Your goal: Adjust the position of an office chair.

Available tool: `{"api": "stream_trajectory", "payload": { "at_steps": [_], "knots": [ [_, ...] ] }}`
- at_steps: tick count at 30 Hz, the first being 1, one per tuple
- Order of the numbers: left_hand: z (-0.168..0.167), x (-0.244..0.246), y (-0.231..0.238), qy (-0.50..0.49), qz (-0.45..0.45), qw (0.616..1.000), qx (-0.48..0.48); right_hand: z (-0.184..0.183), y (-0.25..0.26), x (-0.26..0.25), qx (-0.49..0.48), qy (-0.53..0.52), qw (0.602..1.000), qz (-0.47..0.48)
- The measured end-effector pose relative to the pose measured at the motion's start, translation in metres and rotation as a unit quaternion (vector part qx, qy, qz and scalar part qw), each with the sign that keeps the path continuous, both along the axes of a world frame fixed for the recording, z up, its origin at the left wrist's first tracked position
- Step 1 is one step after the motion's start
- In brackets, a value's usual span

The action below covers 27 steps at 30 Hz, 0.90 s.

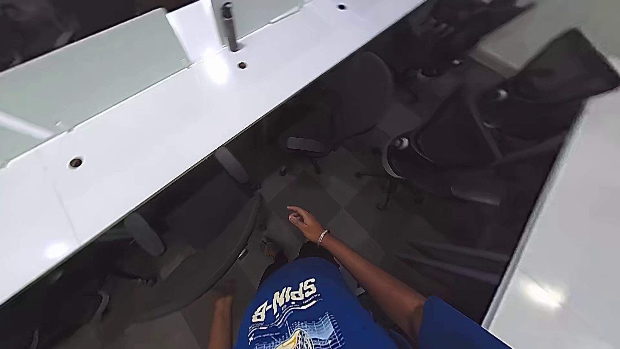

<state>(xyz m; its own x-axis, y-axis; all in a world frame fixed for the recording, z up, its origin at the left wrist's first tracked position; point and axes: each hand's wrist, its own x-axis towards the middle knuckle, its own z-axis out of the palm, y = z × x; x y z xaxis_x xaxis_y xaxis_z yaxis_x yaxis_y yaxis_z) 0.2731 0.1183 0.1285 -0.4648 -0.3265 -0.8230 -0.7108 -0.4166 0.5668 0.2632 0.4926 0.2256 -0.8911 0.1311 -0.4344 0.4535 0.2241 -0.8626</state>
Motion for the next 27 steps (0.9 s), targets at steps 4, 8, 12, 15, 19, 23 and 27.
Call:
{"api": "stream_trajectory", "payload": {
  "at_steps": [4, 8, 12, 15, 19, 23, 27],
  "knots": [
    [-0.002, -0.015, 0.106, -0.104, -0.356, 0.928, 0.034, -0.001, 0.048, 0.082, 0.004, -0.047, 0.996, -0.08],
    [0.01, -0.051, 0.221, -0.004, -0.592, 0.803, 0.064, 0.0, 0.083, 0.16, 0.0, -0.046, 0.978, -0.204],
    [0.031, -0.071, 0.314, -0.002, -0.663, 0.749, -0.004, 0.001, 0.099, 0.241, -0.017, -0.053, 0.93, -0.363],
    [0.032, -0.072, 0.37, -0.007, -0.708, 0.705, -0.036, -0.006, 0.092, 0.304, -0.013, -0.063, 0.873, -0.483],
    [0.029, -0.043, 0.43, -0.035, -0.772, 0.631, -0.072, -0.017, 0.053, 0.383, 0.014, -0.089, 0.798, -0.595],
    [0.024, -0.012, 0.476, -0.03, -0.858, 0.506, -0.082, -0.02, 0.019, 0.437, -0.017, -0.15, 0.743, -0.652],
    [0.026, 0.001, 0.504, -0.021, -0.9, 0.431, -0.062, -0.015, 0.01, 0.468, -0.087, -0.18, 0.739, -0.643]
  ]
}}
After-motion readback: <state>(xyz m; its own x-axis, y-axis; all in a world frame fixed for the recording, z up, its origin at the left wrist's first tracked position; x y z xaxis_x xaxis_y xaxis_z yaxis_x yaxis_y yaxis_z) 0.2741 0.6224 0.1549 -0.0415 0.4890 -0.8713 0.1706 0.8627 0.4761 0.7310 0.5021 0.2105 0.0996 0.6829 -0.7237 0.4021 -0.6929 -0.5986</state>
